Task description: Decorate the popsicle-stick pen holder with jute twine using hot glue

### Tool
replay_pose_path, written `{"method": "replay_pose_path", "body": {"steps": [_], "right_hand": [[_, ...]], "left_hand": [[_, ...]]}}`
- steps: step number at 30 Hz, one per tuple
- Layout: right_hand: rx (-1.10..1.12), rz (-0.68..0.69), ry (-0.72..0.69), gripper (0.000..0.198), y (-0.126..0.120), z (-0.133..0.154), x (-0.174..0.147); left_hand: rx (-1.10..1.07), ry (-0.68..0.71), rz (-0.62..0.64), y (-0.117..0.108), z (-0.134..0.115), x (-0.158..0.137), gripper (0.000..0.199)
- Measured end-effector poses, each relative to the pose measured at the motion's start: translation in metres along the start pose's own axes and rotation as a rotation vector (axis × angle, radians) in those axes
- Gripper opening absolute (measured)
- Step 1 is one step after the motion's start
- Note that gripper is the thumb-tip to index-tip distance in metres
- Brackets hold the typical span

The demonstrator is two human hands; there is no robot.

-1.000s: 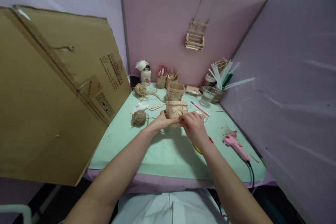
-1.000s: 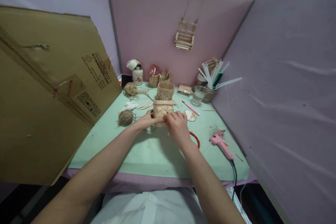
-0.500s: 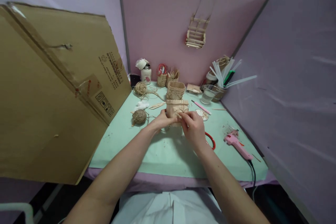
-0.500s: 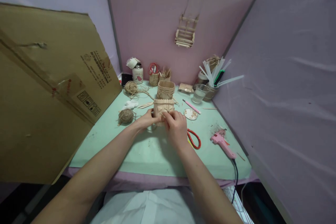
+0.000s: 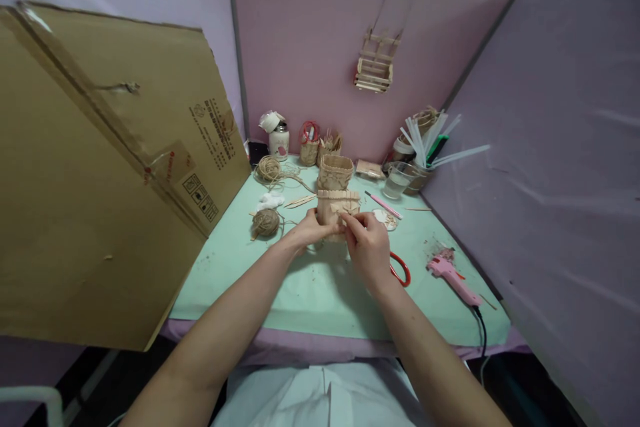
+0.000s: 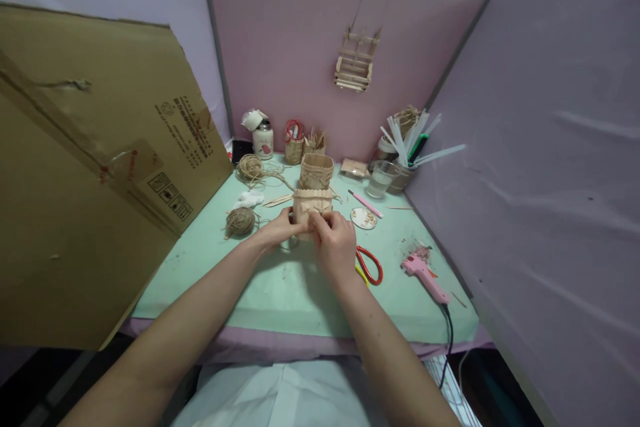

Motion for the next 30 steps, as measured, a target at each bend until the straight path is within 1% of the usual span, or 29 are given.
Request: {"method": "replay_pose_path", "body": {"steps": [5,10,20,26,30], "right_hand": [[-0.079,-0.04,-0.093,0.033,-0.003,0.005,0.001],[-0.127,-0.036,-0.122,0.031,-0.004,0.009,0.002],[-0.132,-0.03,-0.089,0.028,-0.004,0.008,0.003],[-0.102,-0.016,-0.043,0.025,-0.006,0.006,0.004],[-0.086,-0.01,-0.029,0.021,-0.006,0.006,0.004]], "left_hand": [[0.024,-0.018,0.025,0.002,-0.001,-0.001,0.101],[0.031,-0.016,0.015,0.001,-0.003,-0.004,0.102],[0.048,-0.015,0.012,0.001,-0.006,-0.009,0.101],[0.026,0.011,0.057,0.003,-0.009,-0.013,0.094],[-0.003,0.007,0.054,0.003,-0.006,-0.008,0.082]]}}
Point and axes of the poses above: each hand's wrist, its own x-axis towards the middle knuckle, its own y-axis out of the palm, z = x × y, the point moved 7 cm from there along x, towards the middle knuckle, and after that the axes turned 15 degrees about -y, right-handed, at the moved point
